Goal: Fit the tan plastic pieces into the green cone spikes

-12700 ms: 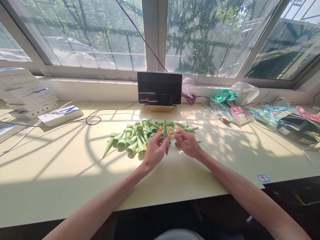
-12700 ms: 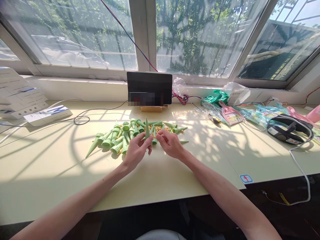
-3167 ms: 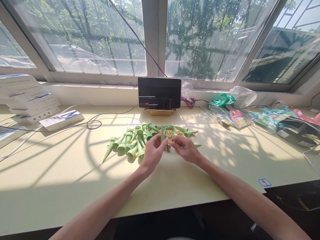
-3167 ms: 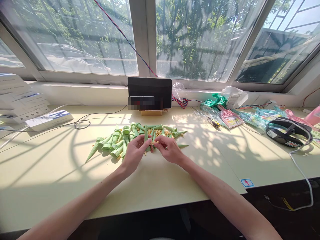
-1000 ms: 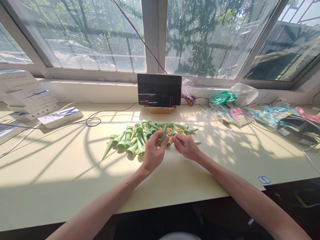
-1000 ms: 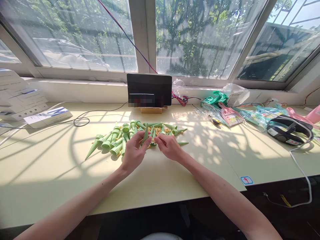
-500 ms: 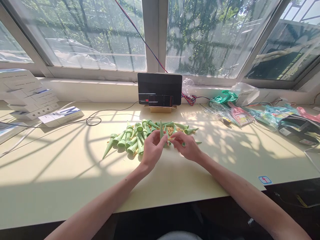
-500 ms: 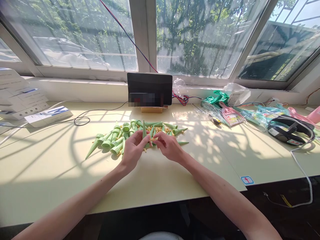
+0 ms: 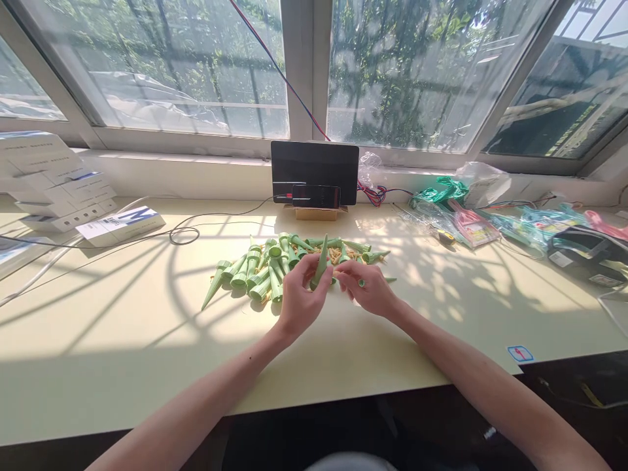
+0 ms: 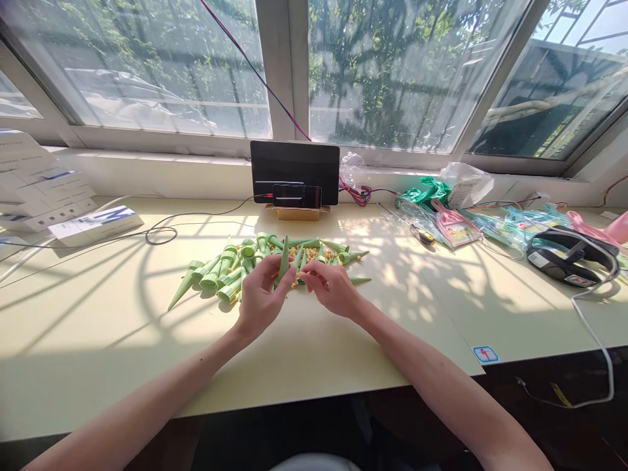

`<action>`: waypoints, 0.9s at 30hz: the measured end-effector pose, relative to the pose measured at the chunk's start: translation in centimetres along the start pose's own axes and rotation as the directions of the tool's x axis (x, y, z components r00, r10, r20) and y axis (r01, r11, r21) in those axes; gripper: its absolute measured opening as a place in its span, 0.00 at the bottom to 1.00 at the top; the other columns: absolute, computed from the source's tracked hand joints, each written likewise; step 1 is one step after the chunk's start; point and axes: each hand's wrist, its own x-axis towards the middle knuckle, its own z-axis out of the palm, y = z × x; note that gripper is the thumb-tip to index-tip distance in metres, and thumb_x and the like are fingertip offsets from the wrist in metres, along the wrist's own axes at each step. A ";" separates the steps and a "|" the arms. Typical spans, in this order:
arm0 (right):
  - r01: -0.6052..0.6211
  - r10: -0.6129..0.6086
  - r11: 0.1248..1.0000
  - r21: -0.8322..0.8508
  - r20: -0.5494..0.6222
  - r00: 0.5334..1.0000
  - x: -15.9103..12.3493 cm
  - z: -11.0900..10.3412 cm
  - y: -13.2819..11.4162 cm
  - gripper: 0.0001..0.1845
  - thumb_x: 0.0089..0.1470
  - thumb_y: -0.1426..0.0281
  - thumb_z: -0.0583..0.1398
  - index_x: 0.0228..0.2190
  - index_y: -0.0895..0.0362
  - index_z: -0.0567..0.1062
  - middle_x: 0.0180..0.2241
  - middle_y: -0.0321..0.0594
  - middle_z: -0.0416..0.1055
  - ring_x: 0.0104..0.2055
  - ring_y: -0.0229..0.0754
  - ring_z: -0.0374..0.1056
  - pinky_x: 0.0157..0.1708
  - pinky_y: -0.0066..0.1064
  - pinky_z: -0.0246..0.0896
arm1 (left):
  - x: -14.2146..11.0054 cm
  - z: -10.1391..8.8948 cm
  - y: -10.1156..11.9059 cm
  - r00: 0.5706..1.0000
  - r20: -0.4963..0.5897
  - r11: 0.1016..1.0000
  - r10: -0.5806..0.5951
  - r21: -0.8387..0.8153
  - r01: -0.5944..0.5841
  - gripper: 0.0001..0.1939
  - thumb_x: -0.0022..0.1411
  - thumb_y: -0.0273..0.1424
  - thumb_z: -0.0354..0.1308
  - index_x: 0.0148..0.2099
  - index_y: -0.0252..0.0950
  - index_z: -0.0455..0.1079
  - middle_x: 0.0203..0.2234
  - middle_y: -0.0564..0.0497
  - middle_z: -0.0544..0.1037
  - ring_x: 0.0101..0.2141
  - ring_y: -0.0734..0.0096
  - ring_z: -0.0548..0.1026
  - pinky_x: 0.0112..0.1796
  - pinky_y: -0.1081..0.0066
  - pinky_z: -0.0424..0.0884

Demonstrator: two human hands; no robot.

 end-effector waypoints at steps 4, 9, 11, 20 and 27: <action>0.006 -0.002 0.997 0.072 -0.051 0.999 -0.2 0.1 -0.1 0.09 0.65 0.63 0.57 0.38 0.55 0.73 0.23 0.32 0.69 0.18 0.33 0.63 0.21 0.27 0.63 | -0.3 0.0 -0.1 0.998 -0.035 0.997 0.060 0.046 -0.059 0.07 0.64 0.34 0.60 0.44 0.38 0.71 0.33 0.51 0.78 0.34 0.70 0.77 0.38 0.69 0.76; 0.045 -0.034 0.994 0.105 -0.105 0.994 -0.5 0.3 -0.1 0.09 0.64 0.62 0.59 0.38 0.54 0.75 0.25 0.34 0.72 0.18 0.34 0.65 0.21 0.29 0.67 | -0.8 0.0 -0.3 0.978 -0.087 0.970 0.190 0.172 -0.173 0.06 0.63 0.32 0.60 0.43 0.38 0.72 0.31 0.51 0.77 0.31 0.71 0.76 0.36 0.69 0.75; 0.100 -0.087 0.990 0.097 -0.136 0.987 -0.5 0.4 -0.1 0.07 0.63 0.64 0.60 0.37 0.53 0.75 0.27 0.36 0.74 0.19 0.34 0.66 0.21 0.29 0.67 | -0.9 0.1 -0.3 0.950 -0.095 0.936 0.297 0.223 -0.271 0.05 0.62 0.29 0.61 0.42 0.39 0.72 0.30 0.52 0.76 0.30 0.71 0.74 0.34 0.69 0.74; 0.122 -0.118 0.992 0.019 -0.161 0.980 -0.7 0.3 -0.3 0.09 0.64 0.62 0.59 0.37 0.53 0.77 0.27 0.37 0.76 0.20 0.37 0.70 0.23 0.31 0.69 | -1.1 0.1 0.1 0.932 -0.097 0.918 0.348 0.239 -0.318 0.06 0.62 0.29 0.61 0.42 0.39 0.72 0.29 0.51 0.76 0.29 0.71 0.72 0.32 0.68 0.73; 0.094 -0.092 0.996 0.004 -0.143 0.985 -0.7 0.3 -0.4 0.10 0.64 0.61 0.59 0.37 0.53 0.76 0.27 0.37 0.76 0.21 0.38 0.71 0.23 0.31 0.68 | -1.2 0.0 -0.3 0.935 -0.085 0.918 0.343 0.242 -0.315 0.05 0.63 0.29 0.59 0.43 0.40 0.71 0.30 0.52 0.75 0.30 0.71 0.72 0.34 0.68 0.74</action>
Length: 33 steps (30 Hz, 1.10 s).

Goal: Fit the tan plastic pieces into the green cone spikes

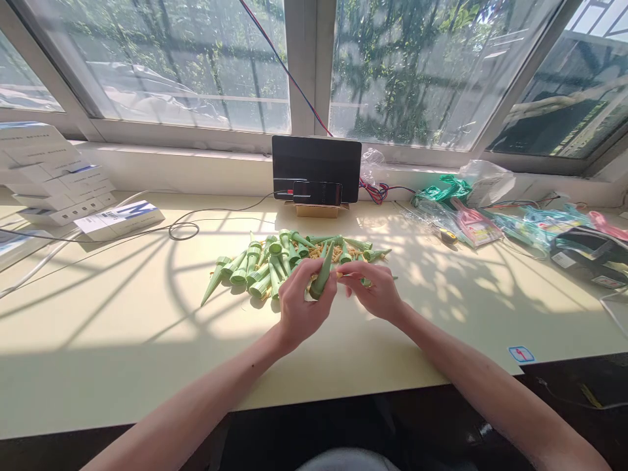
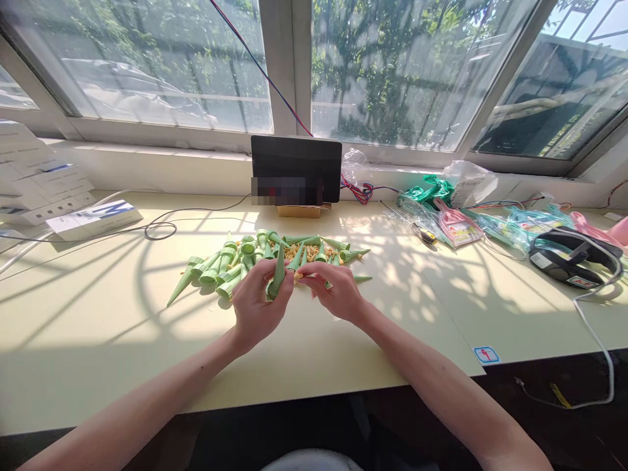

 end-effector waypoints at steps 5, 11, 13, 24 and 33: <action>-0.028 0.028 0.999 -0.018 0.006 1.000 0.2 -0.1 -0.1 0.12 0.65 0.59 0.58 0.35 0.54 0.74 0.24 0.35 0.73 0.19 0.36 0.69 0.22 0.30 0.65 | 0.5 0.0 0.0 0.967 0.084 0.959 -0.240 -0.134 0.250 0.08 0.66 0.36 0.59 0.45 0.39 0.71 0.34 0.50 0.77 0.36 0.68 0.77 0.40 0.67 0.76; -0.101 0.108 0.991 -0.084 0.085 0.991 0.5 -0.2 0.1 0.19 0.68 0.57 0.52 0.29 0.54 0.68 0.17 0.32 0.66 0.18 0.35 0.61 0.22 0.28 0.58 | 1.3 0.3 -0.6 0.897 0.223 0.843 -0.383 -0.314 0.437 0.11 0.63 0.39 0.63 0.43 0.39 0.72 0.35 0.49 0.77 0.37 0.67 0.77 0.39 0.67 0.77; -0.124 0.135 0.986 -0.109 0.099 0.986 0.5 -0.2 0.2 0.22 0.69 0.56 0.51 0.26 0.54 0.66 0.16 0.31 0.63 0.17 0.34 0.59 0.21 0.28 0.56 | 1.3 0.3 -0.7 0.893 0.233 0.836 -0.386 -0.321 0.445 0.11 0.62 0.39 0.63 0.43 0.38 0.72 0.35 0.49 0.77 0.37 0.67 0.77 0.39 0.67 0.77; -0.124 0.138 0.988 -0.092 0.156 0.978 0.5 -0.2 0.7 0.15 0.67 0.59 0.53 0.31 0.54 0.68 0.17 0.30 0.61 0.19 0.35 0.57 0.22 0.29 0.53 | 1.3 0.4 -0.8 0.852 0.240 0.806 -0.466 -0.283 0.520 0.12 0.61 0.39 0.64 0.42 0.37 0.73 0.35 0.49 0.79 0.36 0.67 0.78 0.37 0.68 0.75; -0.095 0.109 0.992 -0.088 0.172 0.979 0.5 0.1 1.1 0.12 0.66 0.59 0.55 0.37 0.55 0.68 0.17 0.26 0.54 0.19 0.34 0.47 0.22 0.27 0.47 | 1.5 0.2 -0.5 0.851 0.226 0.820 -0.475 -0.238 0.521 0.13 0.61 0.40 0.64 0.42 0.37 0.73 0.34 0.49 0.79 0.34 0.68 0.78 0.38 0.68 0.75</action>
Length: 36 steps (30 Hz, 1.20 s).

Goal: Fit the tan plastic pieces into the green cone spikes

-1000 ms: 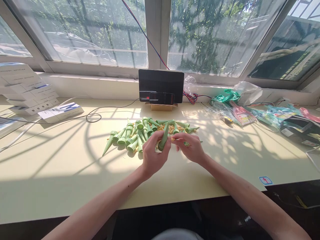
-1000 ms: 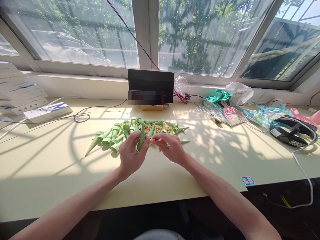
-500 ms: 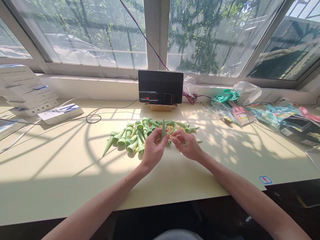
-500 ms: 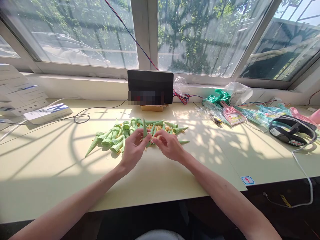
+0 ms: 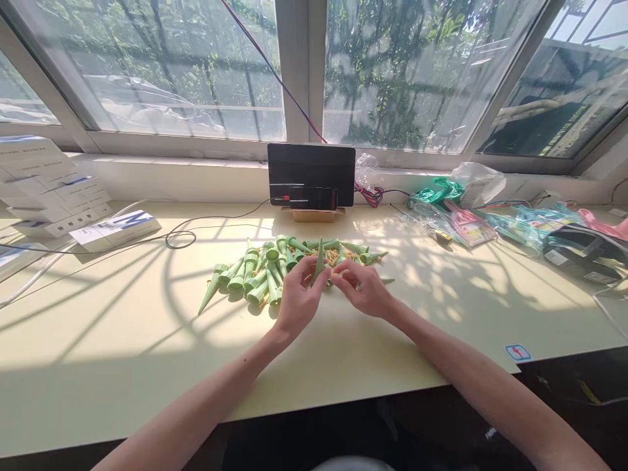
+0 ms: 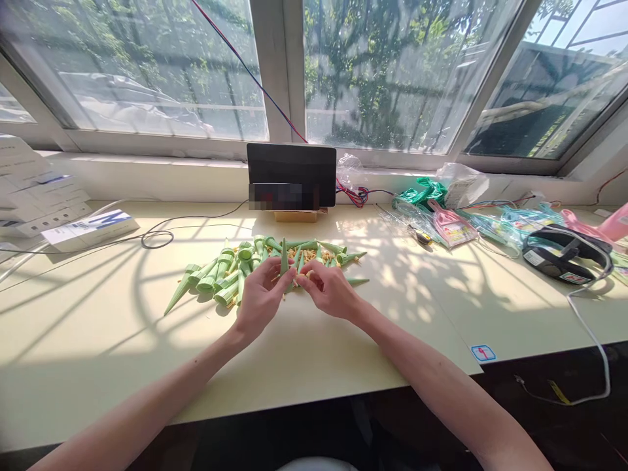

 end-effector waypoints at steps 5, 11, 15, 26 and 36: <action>-0.004 0.004 1.000 0.005 -0.003 1.000 0.1 0.1 0.0 0.14 0.67 0.60 0.53 0.33 0.55 0.68 0.19 0.28 0.57 0.20 0.34 0.49 0.22 0.27 0.48 | 0.0 0.0 -0.1 1.000 0.015 1.000 -0.001 -0.002 0.001 0.12 0.61 0.39 0.64 0.43 0.37 0.73 0.33 0.50 0.78 0.34 0.68 0.78 0.39 0.67 0.75; -0.005 0.005 1.000 0.000 0.005 1.000 0.0 0.1 0.1 0.11 0.66 0.61 0.55 0.36 0.55 0.68 0.17 0.25 0.54 0.19 0.34 0.47 0.22 0.27 0.46 | 0.1 0.0 -0.1 1.000 -0.003 1.000 -0.013 0.005 0.013 0.12 0.61 0.39 0.64 0.42 0.37 0.73 0.33 0.49 0.79 0.36 0.65 0.78 0.39 0.67 0.75; 0.001 -0.001 1.000 -0.018 -0.009 1.000 0.0 0.2 0.2 0.15 0.67 0.61 0.53 0.30 0.55 0.68 0.19 0.29 0.57 0.21 0.34 0.50 0.22 0.27 0.48 | 0.0 0.0 -0.2 1.000 0.007 1.000 -0.023 0.009 0.023 0.12 0.61 0.39 0.64 0.42 0.36 0.73 0.32 0.50 0.78 0.35 0.66 0.78 0.38 0.67 0.75; -0.013 0.012 1.000 -0.023 -0.005 1.000 0.0 0.2 0.3 0.14 0.66 0.62 0.54 0.30 0.56 0.68 0.19 0.29 0.58 0.21 0.34 0.49 0.23 0.27 0.48 | 0.0 -0.1 -0.5 0.999 0.011 0.999 -0.053 0.014 0.053 0.13 0.61 0.40 0.64 0.43 0.37 0.73 0.32 0.50 0.78 0.36 0.65 0.78 0.38 0.67 0.75; -0.014 0.014 1.000 -0.013 0.001 1.000 0.1 0.1 -0.2 0.09 0.65 0.63 0.56 0.35 0.55 0.68 0.17 0.25 0.53 0.19 0.33 0.46 0.22 0.27 0.46 | 0.0 -0.1 -0.6 0.998 0.010 0.998 -0.056 0.014 0.056 0.14 0.60 0.42 0.64 0.42 0.37 0.73 0.35 0.48 0.79 0.35 0.66 0.78 0.39 0.67 0.75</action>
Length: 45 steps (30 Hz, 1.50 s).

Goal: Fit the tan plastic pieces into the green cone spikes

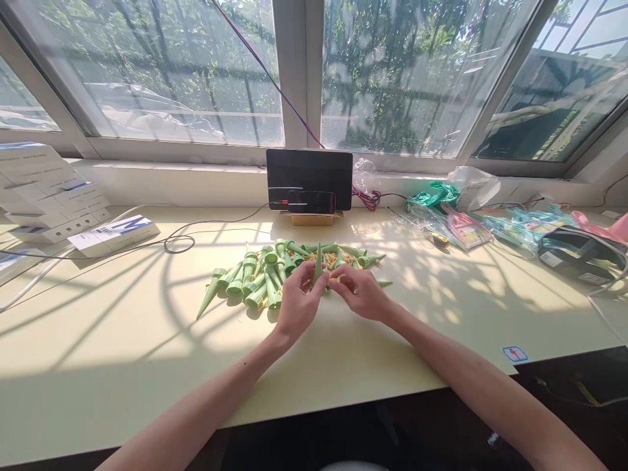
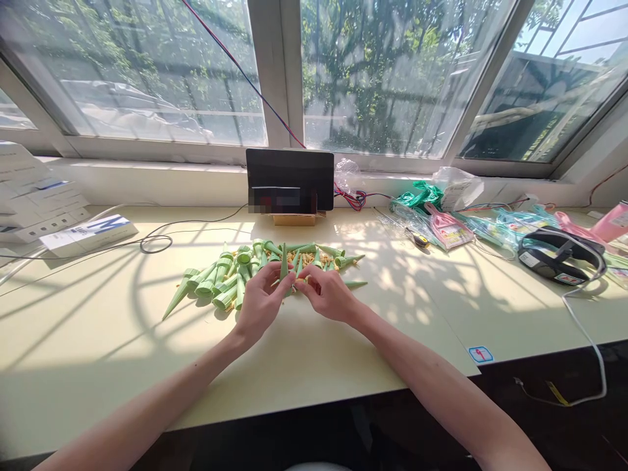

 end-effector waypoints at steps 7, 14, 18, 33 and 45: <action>-0.012 0.012 1.000 -0.018 0.004 1.000 0.1 0.1 0.4 0.12 0.65 0.63 0.55 0.30 0.55 0.68 0.19 0.29 0.58 0.20 0.34 0.49 0.23 0.27 0.47 | 0.0 0.0 0.0 1.000 0.006 1.000 0.002 0.011 -0.002 0.14 0.61 0.41 0.64 0.43 0.37 0.73 0.35 0.48 0.80 0.35 0.66 0.78 0.39 0.67 0.76; -0.017 0.018 0.999 -0.037 0.004 1.000 0.1 0.1 0.4 0.14 0.65 0.62 0.54 0.29 0.55 0.68 0.19 0.30 0.57 0.21 0.35 0.49 0.22 0.28 0.47 | -0.1 0.0 0.3 1.000 0.004 1.000 0.010 0.018 -0.010 0.14 0.60 0.42 0.64 0.43 0.37 0.73 0.34 0.49 0.80 0.34 0.67 0.78 0.37 0.68 0.75; -0.021 0.021 0.999 -0.029 0.006 1.000 0.1 0.1 0.4 0.15 0.66 0.61 0.54 0.29 0.55 0.68 0.19 0.30 0.56 0.21 0.35 0.49 0.22 0.28 0.48 | -0.1 -0.1 0.4 1.000 0.007 0.999 0.019 0.028 -0.019 0.14 0.61 0.42 0.64 0.43 0.38 0.75 0.31 0.50 0.79 0.33 0.67 0.78 0.36 0.68 0.75; -0.114 0.127 0.989 0.098 -0.147 0.981 0.4 -0.6 0.1 0.18 0.66 0.55 0.53 0.37 0.56 0.72 0.17 0.30 0.62 0.18 0.35 0.57 0.21 0.28 0.55 | 0.2 -0.3 0.2 0.998 0.027 0.998 0.055 0.033 -0.056 0.13 0.61 0.41 0.63 0.44 0.38 0.74 0.34 0.49 0.80 0.35 0.64 0.79 0.36 0.67 0.77; -0.039 0.059 0.995 0.088 -0.237 0.970 0.4 -0.4 0.2 0.18 0.63 0.56 0.57 0.27 0.55 0.68 0.22 0.35 0.65 0.22 0.36 0.60 0.23 0.29 0.60 | -0.1 -0.2 -1.0 0.931 0.262 0.859 0.254 0.382 -0.341 0.10 0.63 0.36 0.61 0.46 0.39 0.75 0.35 0.49 0.80 0.36 0.64 0.77 0.41 0.64 0.75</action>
